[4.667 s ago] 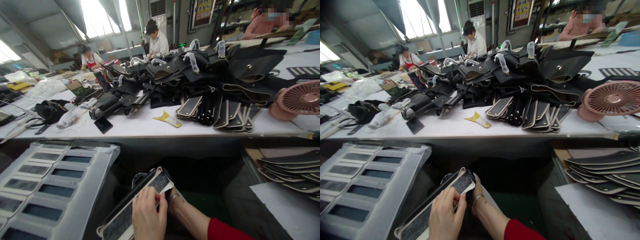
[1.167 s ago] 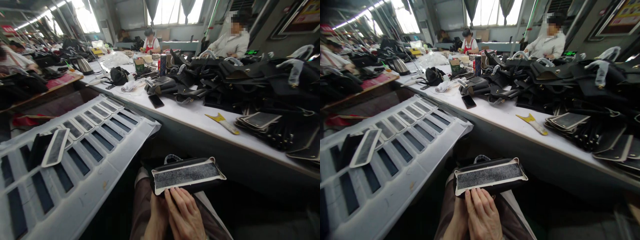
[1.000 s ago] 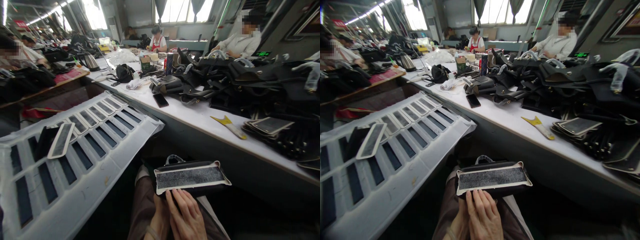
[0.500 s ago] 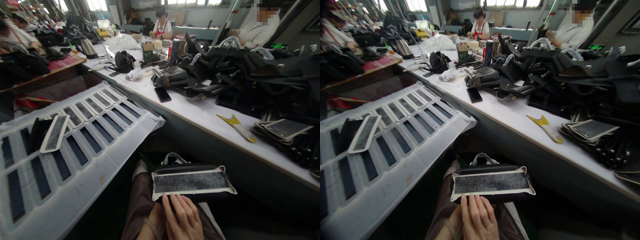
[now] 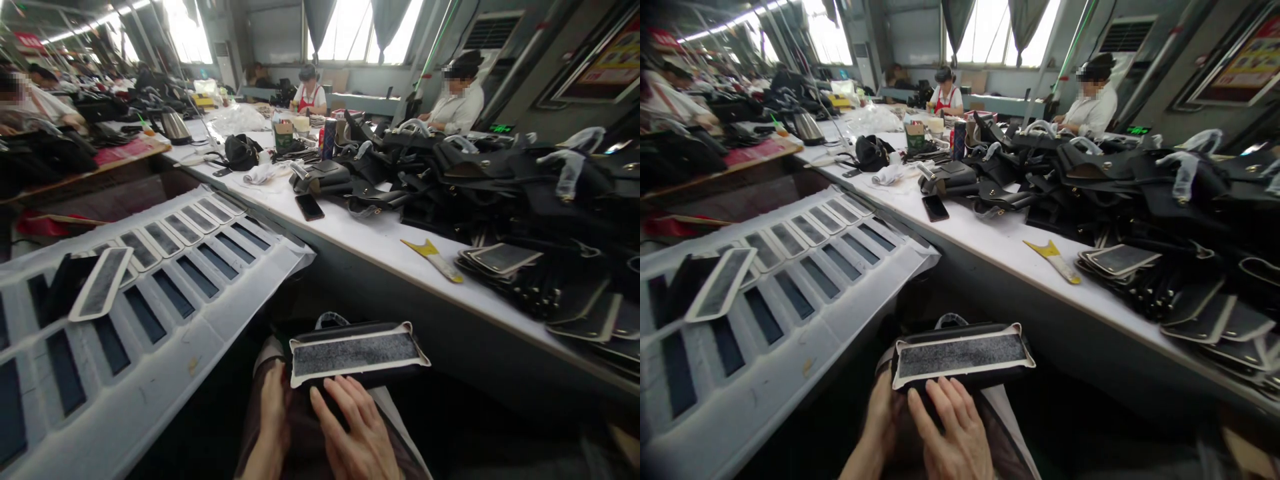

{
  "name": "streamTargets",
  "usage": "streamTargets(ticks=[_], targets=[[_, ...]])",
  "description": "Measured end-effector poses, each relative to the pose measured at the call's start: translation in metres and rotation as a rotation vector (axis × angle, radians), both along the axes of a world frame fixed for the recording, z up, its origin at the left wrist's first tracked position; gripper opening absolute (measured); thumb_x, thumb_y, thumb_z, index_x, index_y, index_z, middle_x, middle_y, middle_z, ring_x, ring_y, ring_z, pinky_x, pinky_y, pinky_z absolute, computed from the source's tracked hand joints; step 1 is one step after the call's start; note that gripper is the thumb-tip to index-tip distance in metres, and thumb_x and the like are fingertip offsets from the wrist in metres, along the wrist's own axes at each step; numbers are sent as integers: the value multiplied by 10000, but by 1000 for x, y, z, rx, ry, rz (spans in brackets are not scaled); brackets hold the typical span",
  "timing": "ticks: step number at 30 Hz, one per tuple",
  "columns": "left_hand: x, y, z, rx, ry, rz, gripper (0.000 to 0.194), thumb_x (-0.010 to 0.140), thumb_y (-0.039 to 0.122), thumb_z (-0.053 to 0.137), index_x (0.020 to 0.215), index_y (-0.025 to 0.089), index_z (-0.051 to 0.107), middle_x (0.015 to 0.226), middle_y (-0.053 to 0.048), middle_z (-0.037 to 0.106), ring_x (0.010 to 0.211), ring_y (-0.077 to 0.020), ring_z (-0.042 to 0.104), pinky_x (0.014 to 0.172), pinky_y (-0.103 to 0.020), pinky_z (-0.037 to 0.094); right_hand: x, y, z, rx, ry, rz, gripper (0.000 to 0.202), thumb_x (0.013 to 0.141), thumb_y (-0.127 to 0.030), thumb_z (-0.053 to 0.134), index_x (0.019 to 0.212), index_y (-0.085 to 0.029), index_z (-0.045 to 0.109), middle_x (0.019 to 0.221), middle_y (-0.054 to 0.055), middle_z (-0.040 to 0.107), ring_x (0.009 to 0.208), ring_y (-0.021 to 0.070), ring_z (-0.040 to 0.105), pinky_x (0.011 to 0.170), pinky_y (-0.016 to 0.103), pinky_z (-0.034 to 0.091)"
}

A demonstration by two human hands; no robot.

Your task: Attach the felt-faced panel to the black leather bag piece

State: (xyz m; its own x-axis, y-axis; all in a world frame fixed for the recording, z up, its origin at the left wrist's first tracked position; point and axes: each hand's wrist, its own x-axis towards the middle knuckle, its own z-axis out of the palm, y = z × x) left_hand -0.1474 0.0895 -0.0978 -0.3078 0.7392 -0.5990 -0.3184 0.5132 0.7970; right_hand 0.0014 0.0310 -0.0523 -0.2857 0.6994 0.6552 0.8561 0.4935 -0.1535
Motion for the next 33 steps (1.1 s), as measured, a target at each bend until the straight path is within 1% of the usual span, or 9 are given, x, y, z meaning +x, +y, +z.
streamTargets(ticks=[2,4,7,10,16,22,25,29,33], targets=[[-21,-5,16,57,31,10,288,901,451,612,966,170,611,900,-18,641,823,-147,604,767,-279,503,5,-5,3,6,10,-9,451,942,-101,355,1169,-248,715,1103,73,663,1092,230,570,1012,374,371],[-38,-11,44,142,42,-69,329,797,471,733,947,197,632,863,18,635,812,-128,569,755,-220,467,9,-8,6,28,30,-23,425,970,-150,374,1160,-309,719,1062,62,663,1042,222,573,1032,384,338],[-47,-19,89,232,16,-488,370,769,512,748,919,182,675,778,15,632,724,-124,526,683,-221,438,14,-10,11,31,14,29,392,988,-203,407,1175,-377,703,1042,51,668,1007,211,573,1060,407,293],[-41,-25,113,238,3,-767,295,796,438,730,881,161,675,752,9,627,684,-120,512,653,-233,408,21,-7,22,34,-101,101,447,990,-158,385,1258,-403,645,1044,42,689,1019,206,580,1071,422,273],[-31,-29,113,246,93,-907,203,830,338,675,786,149,616,697,20,568,659,-125,477,619,-253,375,41,-1,43,113,-298,147,539,971,-56,372,1342,-398,560,1027,-2,725,1017,186,590,1116,446,217],[-24,-28,119,258,348,-1029,149,843,307,617,803,165,635,768,-6,624,725,-162,538,657,-267,409,59,-1,53,124,-465,223,527,999,-153,243,1411,-373,488,1173,-9,695,1117,197,572,979,403,389],[-22,-30,116,231,349,-1072,187,835,340,596,788,161,624,734,-10,616,684,-167,548,624,-269,411,64,0,56,125,-538,228,517,1006,-181,227,1422,-369,470,1261,-10,657,1193,195,545,970,379,420],[-20,-33,111,177,296,-1111,295,829,462,584,781,171,579,712,-3,574,612,-158,515,553,-266,387,67,3,62,201,-581,225,531,992,-166,237,1436,-367,446,1294,-21,641,1248,185,511,1060,383,352],[-19,-34,109,212,285,-1095,335,799,492,627,681,190,543,900,-93,677,884,-254,603,773,-325,455,70,6,70,267,-589,240,490,1002,-187,278,1389,-402,487,1278,-71,651,1270,153,497,1182,392,211]])
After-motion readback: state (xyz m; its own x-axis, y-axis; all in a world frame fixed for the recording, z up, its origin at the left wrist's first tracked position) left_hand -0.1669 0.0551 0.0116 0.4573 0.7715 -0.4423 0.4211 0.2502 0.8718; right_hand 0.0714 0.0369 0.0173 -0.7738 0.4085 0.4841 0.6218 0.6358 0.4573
